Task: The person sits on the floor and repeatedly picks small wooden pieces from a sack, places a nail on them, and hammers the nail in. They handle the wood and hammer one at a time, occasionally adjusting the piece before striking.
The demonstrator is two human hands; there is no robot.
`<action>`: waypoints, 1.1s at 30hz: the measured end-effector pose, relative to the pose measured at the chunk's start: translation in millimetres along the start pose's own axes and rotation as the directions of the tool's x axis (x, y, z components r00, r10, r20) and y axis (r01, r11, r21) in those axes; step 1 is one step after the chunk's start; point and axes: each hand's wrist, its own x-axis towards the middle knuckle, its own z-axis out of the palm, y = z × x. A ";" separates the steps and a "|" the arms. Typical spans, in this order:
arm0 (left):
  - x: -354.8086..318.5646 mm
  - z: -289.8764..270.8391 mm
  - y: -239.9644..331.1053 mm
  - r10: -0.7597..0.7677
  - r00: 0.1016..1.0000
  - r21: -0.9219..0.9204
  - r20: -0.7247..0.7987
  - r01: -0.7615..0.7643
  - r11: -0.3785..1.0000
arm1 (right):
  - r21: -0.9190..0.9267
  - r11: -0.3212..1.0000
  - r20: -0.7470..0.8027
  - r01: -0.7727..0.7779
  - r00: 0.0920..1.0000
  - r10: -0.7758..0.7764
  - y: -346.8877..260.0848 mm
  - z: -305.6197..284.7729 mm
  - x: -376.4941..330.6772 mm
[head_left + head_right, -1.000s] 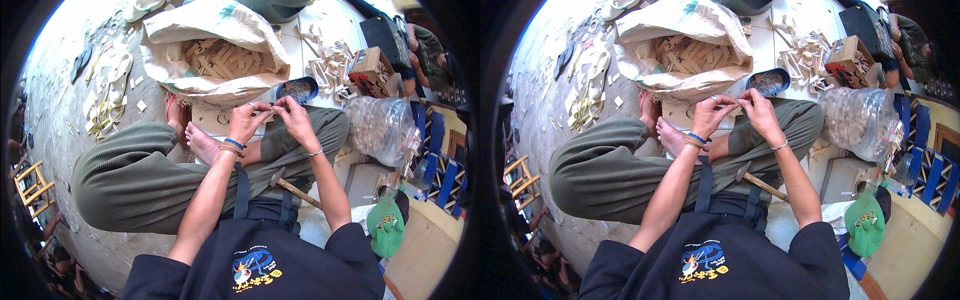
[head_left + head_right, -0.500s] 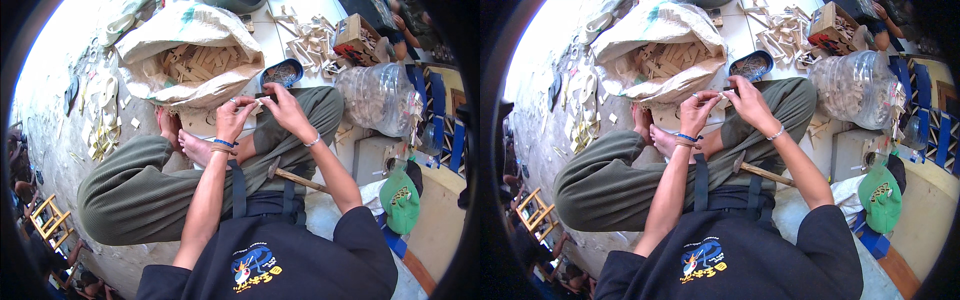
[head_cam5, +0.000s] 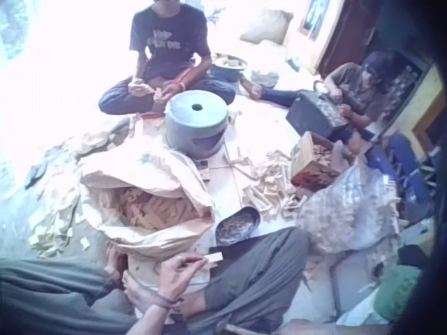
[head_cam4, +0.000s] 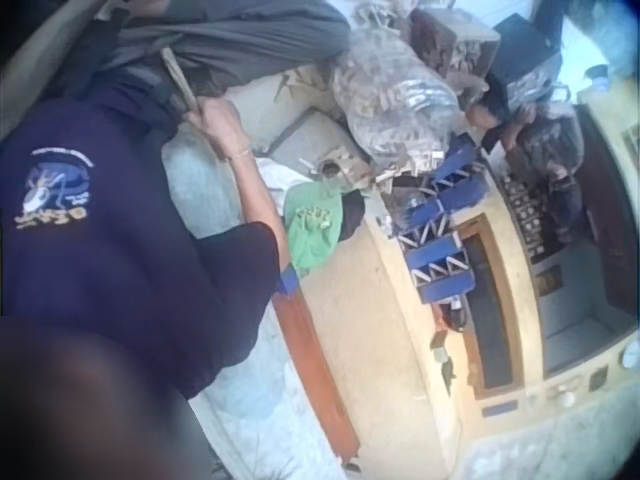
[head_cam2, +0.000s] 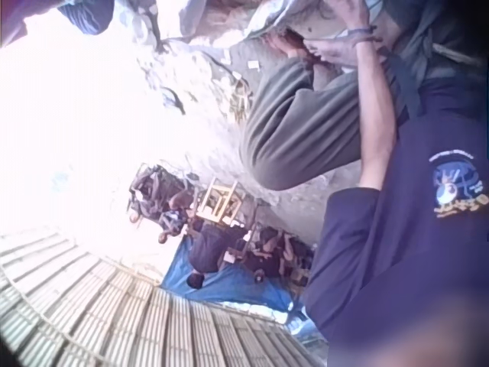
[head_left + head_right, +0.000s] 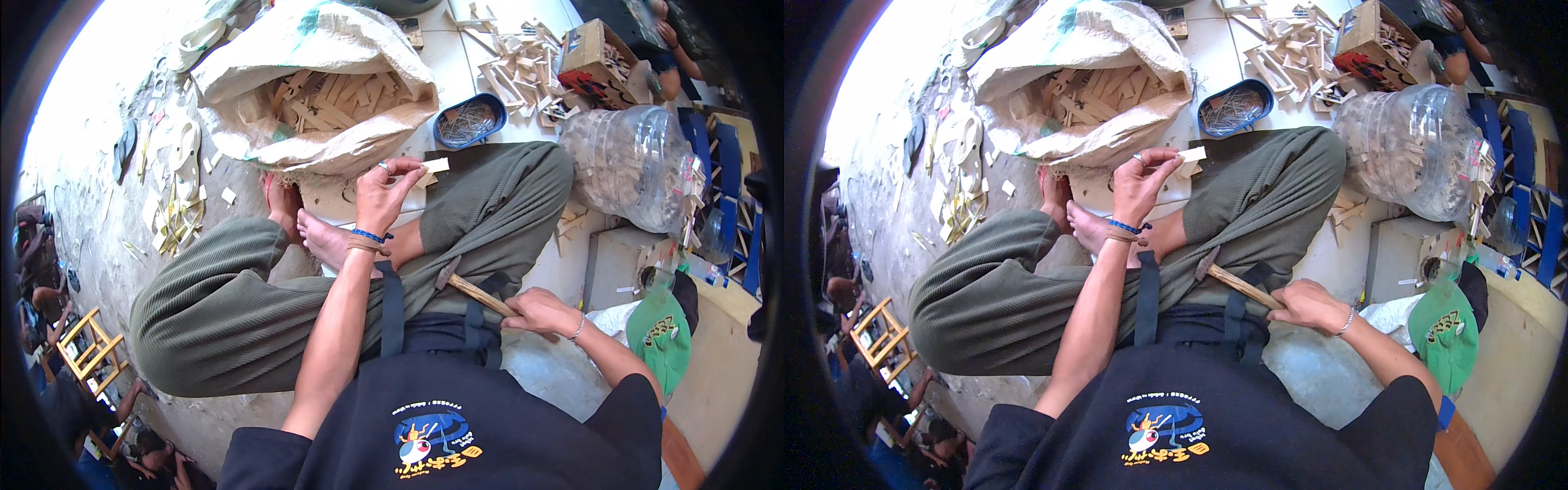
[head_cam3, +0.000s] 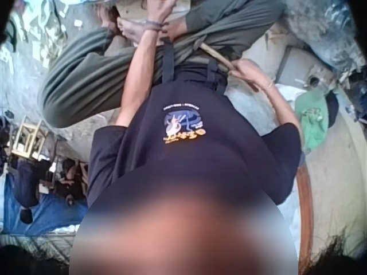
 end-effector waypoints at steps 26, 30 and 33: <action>-1.2 -0.1 10.3 0.044 0.999 0.061 0.008 -0.045 0.997 | -0.011 0.998 -0.883 0.056 0.468 -0.036 -40.4 -62.0 42.5; -0.9 -0.2 13.5 0.048 0.999 0.036 -0.005 -0.048 0.998 | -0.077 0.996 -0.891 0.034 0.445 -0.084 -42.0 -58.4 49.2; 0.5 1.9 11.8 0.087 0.996 0.053 -0.029 -0.085 0.995 | -0.100 0.995 -0.872 -0.029 0.484 -0.073 -39.2 -58.1 50.8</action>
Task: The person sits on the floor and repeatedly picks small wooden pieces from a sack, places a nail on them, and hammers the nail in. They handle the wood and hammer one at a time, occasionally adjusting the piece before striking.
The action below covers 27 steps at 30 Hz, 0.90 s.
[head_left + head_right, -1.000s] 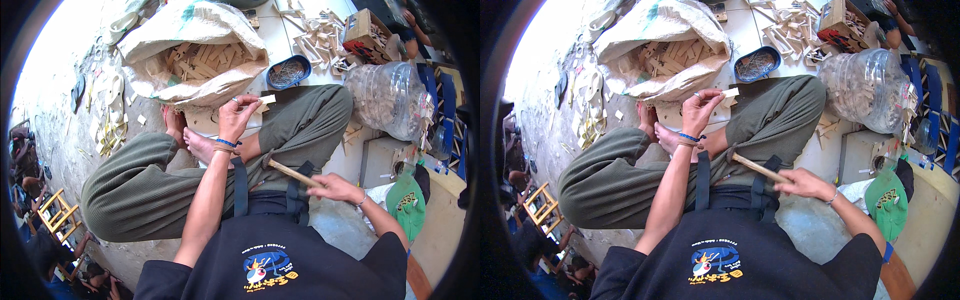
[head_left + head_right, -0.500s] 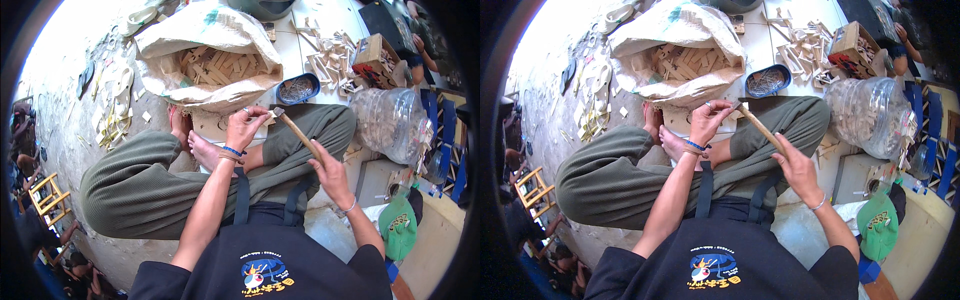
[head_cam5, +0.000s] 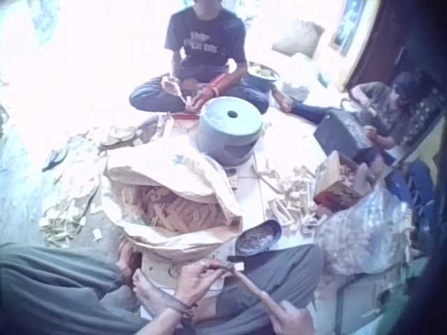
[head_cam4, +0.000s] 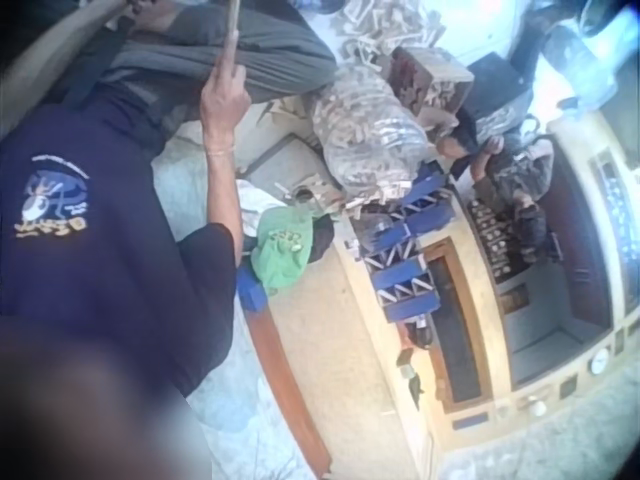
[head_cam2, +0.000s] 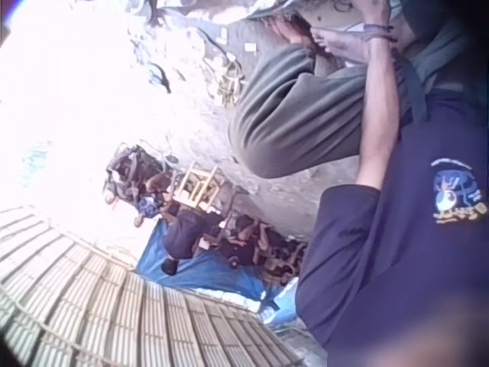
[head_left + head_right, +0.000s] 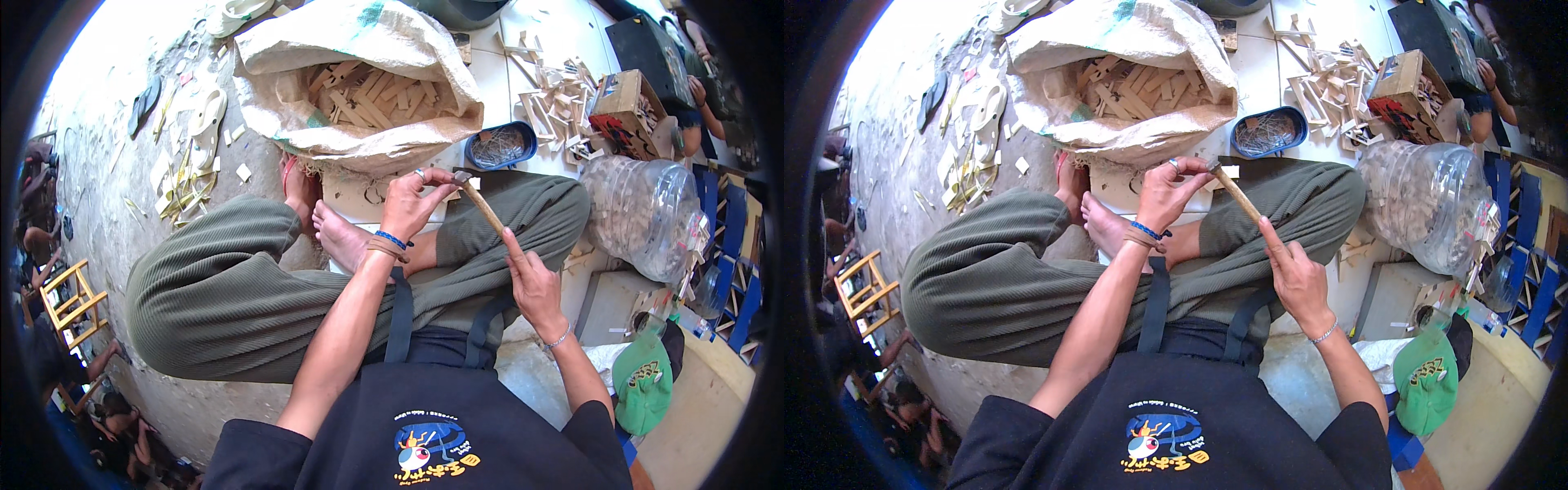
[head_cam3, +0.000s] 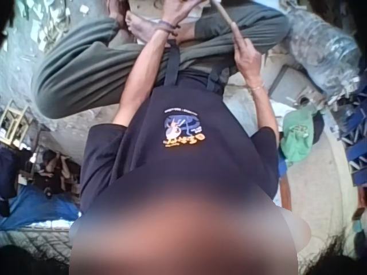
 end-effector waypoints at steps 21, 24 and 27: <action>-0.3 0.5 -5.4 -0.024 1.000 -0.008 0.004 0.024 1.000 | 0.032 0.999 -0.029 0.010 1.000 -0.009 8.5 12.6 -9.4; -2.3 -1.1 -6.1 -0.039 0.999 0.020 0.025 0.038 0.999 | 0.108 0.994 -0.102 0.018 0.995 -0.006 5.3 14.3 -10.5; -0.7 0.1 -8.2 -0.038 0.999 -0.018 0.019 0.039 0.999 | 0.111 0.994 -0.102 0.016 0.995 -0.004 3.7 15.8 -11.0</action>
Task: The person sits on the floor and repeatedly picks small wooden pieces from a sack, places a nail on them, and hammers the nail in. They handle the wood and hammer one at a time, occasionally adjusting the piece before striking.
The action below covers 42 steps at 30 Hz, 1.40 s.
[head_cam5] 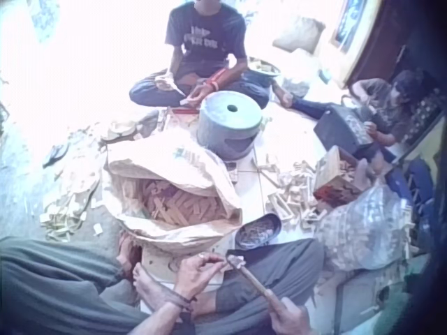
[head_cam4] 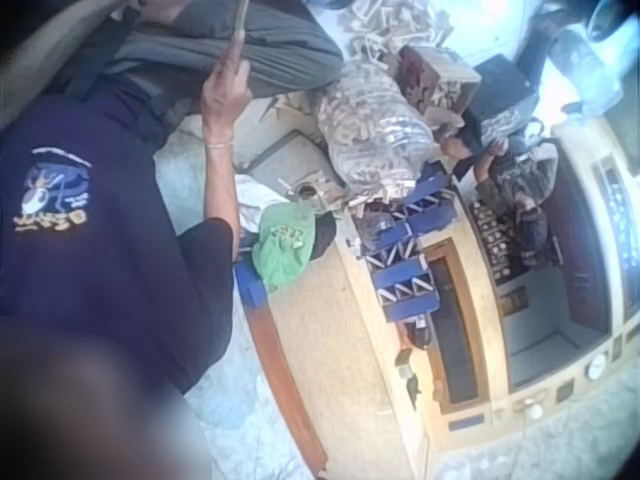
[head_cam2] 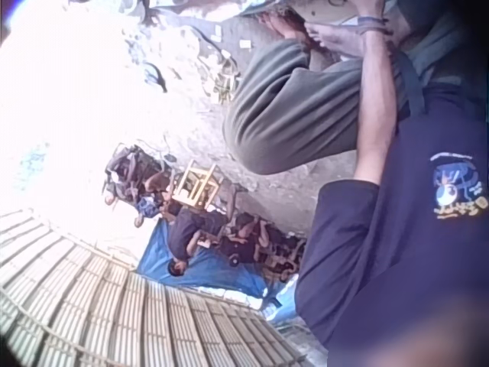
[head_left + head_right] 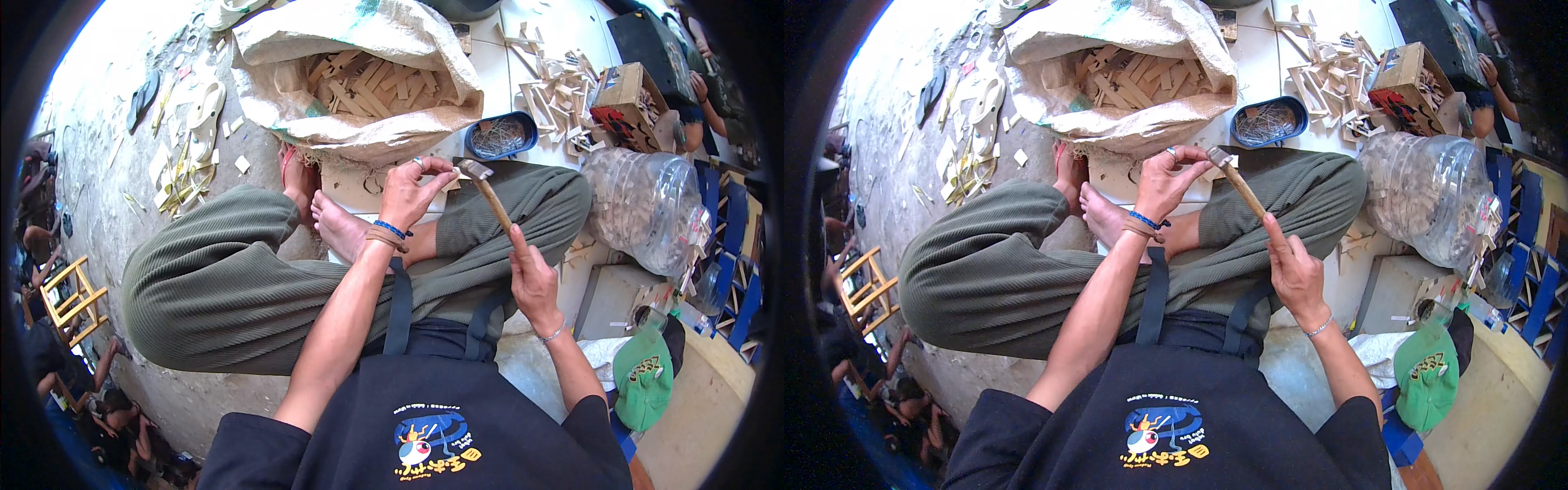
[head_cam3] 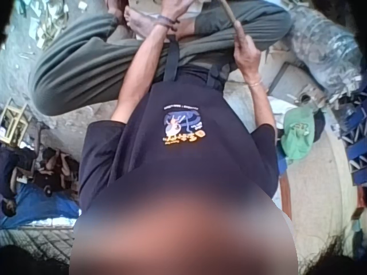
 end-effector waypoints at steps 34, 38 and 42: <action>23.0 34.0 -4.8 0.178 0.955 0.301 -0.237 -0.102 0.948 | 0.316 0.839 0.085 -0.443 0.894 0.440 0.4 32.6 11.4; 14.8 34.5 7.3 0.026 0.974 -0.061 -0.226 -0.041 0.997 | 0.368 0.831 0.058 -0.418 0.902 0.428 -0.9 31.4 10.9; -2.3 26.7 40.3 -0.144 0.988 -0.518 -0.054 0.096 0.850 | 0.410 0.821 0.035 -0.396 0.907 0.420 -0.6 32.0 11.8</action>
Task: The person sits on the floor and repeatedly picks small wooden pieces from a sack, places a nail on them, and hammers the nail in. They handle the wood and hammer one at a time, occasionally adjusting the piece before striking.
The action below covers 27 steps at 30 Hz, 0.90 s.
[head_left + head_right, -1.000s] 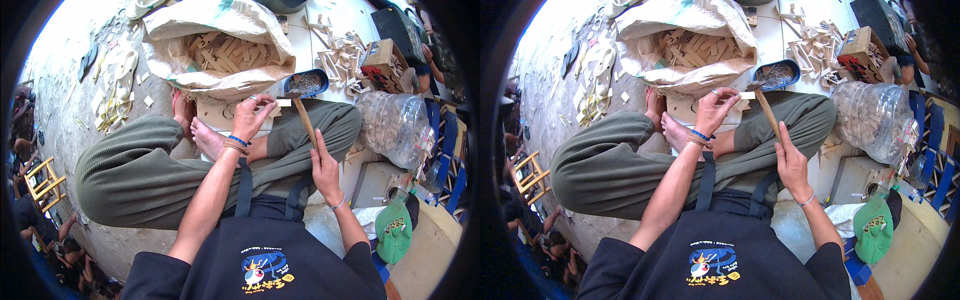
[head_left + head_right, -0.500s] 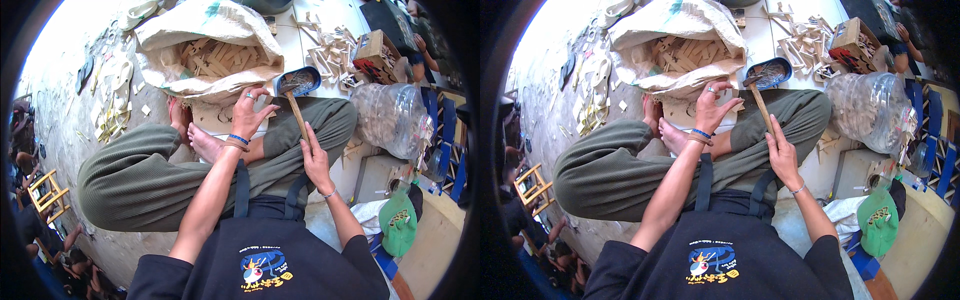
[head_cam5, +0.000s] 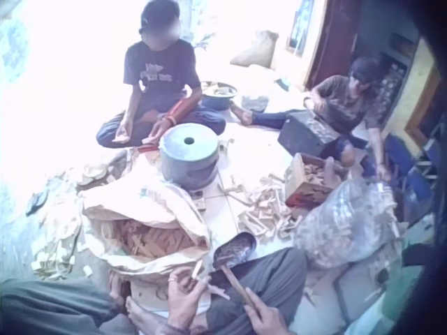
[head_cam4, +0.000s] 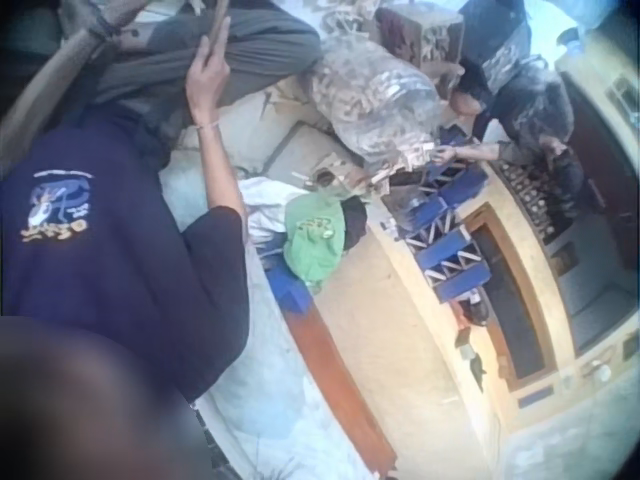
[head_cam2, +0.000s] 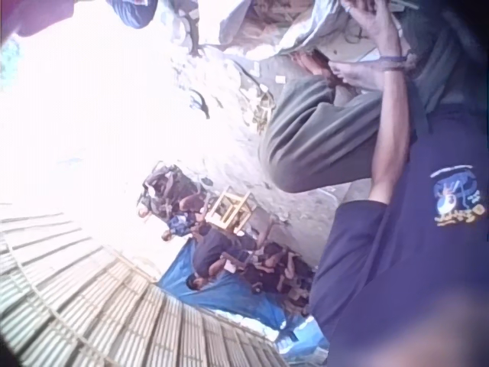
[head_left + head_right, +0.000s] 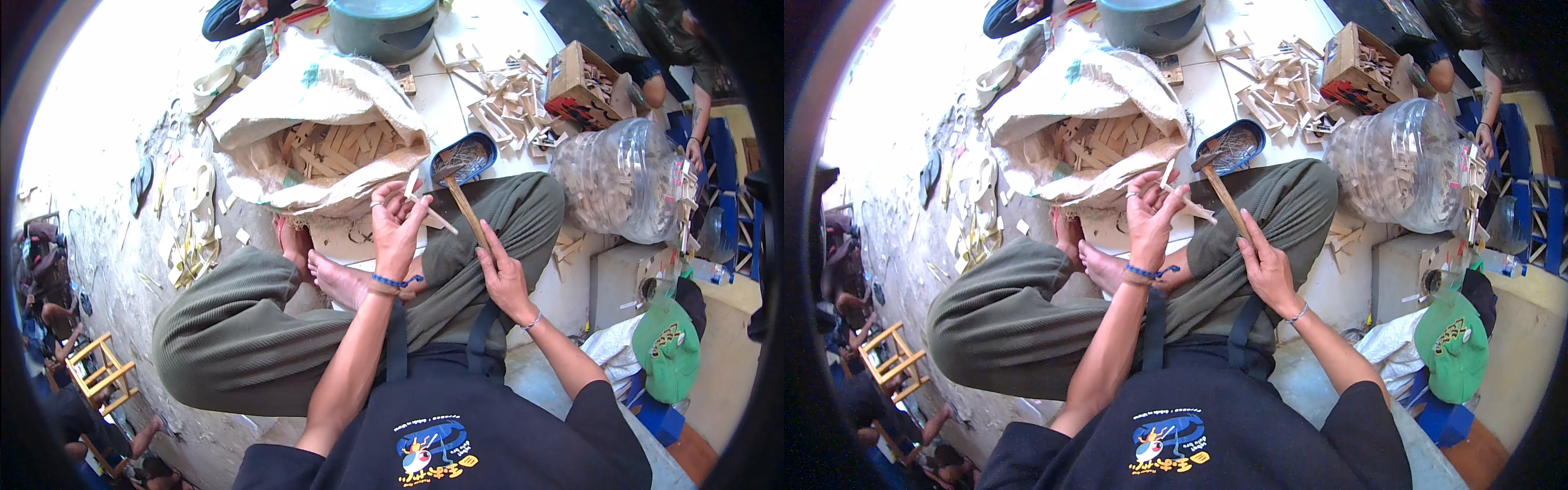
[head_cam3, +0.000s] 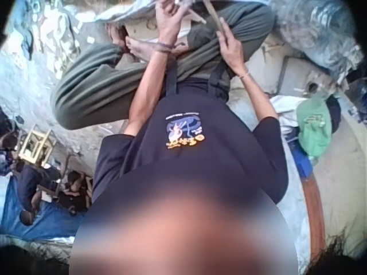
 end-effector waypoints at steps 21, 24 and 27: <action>-45.5 3.2 86.1 -0.083 0.957 -0.359 0.278 0.184 0.915 | 0.100 0.995 0.000 -0.011 1.000 0.011 -0.2 -0.2 1.6; -46.4 3.0 87.1 -0.058 0.961 -0.338 0.271 0.152 0.929 | 0.075 0.996 -0.009 0.037 0.999 -0.036 0.2 -0.4 2.7; -46.6 2.4 88.0 -0.037 0.958 -0.343 0.284 0.138 0.929 | 0.070 0.998 0.006 0.005 1.000 -0.006 -0.6 -1.0 2.6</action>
